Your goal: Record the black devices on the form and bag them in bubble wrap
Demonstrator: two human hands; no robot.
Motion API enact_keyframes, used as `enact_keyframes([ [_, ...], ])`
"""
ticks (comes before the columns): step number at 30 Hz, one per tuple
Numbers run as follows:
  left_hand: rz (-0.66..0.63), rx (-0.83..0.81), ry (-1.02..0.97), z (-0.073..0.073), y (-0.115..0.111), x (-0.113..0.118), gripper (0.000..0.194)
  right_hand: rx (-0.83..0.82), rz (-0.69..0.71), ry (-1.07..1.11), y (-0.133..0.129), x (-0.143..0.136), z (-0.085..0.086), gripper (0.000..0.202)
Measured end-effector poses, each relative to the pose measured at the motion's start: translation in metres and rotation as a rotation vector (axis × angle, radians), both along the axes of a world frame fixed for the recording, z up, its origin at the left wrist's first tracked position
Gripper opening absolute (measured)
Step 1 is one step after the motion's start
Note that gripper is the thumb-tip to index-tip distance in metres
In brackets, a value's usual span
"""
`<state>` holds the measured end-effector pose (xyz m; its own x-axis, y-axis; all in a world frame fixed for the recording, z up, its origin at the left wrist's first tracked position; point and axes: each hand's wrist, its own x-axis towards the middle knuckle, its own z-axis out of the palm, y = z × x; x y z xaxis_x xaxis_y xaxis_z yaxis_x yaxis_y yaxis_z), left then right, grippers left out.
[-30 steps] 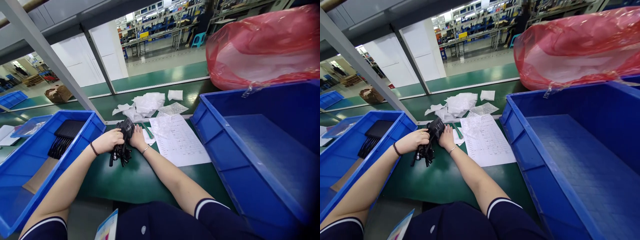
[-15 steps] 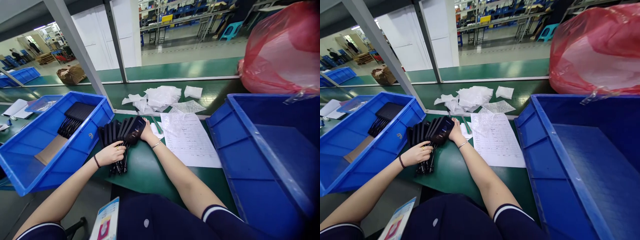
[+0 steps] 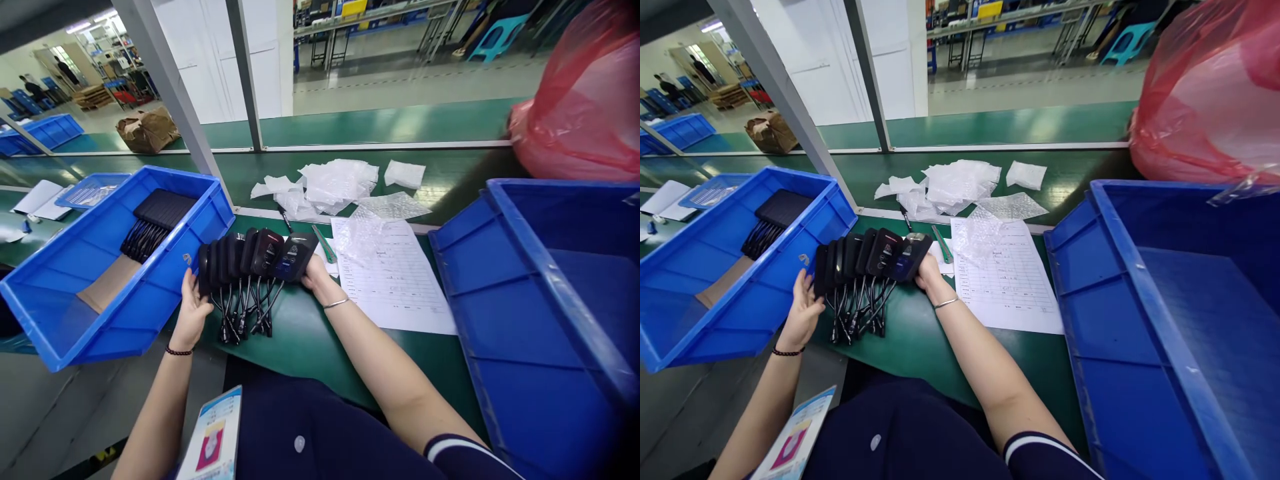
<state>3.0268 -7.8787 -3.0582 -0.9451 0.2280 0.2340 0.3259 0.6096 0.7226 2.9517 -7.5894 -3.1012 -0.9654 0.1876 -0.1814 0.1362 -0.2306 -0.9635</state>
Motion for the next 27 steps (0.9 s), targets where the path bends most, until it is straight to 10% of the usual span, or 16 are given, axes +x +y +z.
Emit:
enact_keyframes([
  [3, 0.163, 0.696, -0.326, -0.006, 0.013, -0.009, 0.058, -0.588, 0.002, -0.092, 0.000, 0.011, 0.013, 0.064],
  [6, 0.316, 0.844, -0.424, -0.001, 0.025, -0.023, 0.059, -0.817, -0.043, -0.103, 0.001, 0.023, 0.026, 0.066],
  [11, 0.347, 0.762, -0.358, -0.002, 0.031, -0.031, 0.064, -0.916, -0.031, -0.214, -0.013, 0.035, 0.024, 0.028],
  [18, 0.198, 0.301, -0.093, 0.015, 0.030, -0.074, 0.063, -1.036, 0.128, -0.241, -0.039, 0.015, 0.016, 0.035],
  [23, 0.216, -0.091, 0.032, 0.034, 0.044, -0.112, 0.057, -0.939, -0.046, -0.247, -0.060, -0.018, 0.019, 0.024],
  [27, 0.217, -0.255, 0.420, 0.048, 0.071, -0.082, 0.037, -0.750, -0.205, -0.129, -0.061, -0.013, 0.021, 0.029],
])
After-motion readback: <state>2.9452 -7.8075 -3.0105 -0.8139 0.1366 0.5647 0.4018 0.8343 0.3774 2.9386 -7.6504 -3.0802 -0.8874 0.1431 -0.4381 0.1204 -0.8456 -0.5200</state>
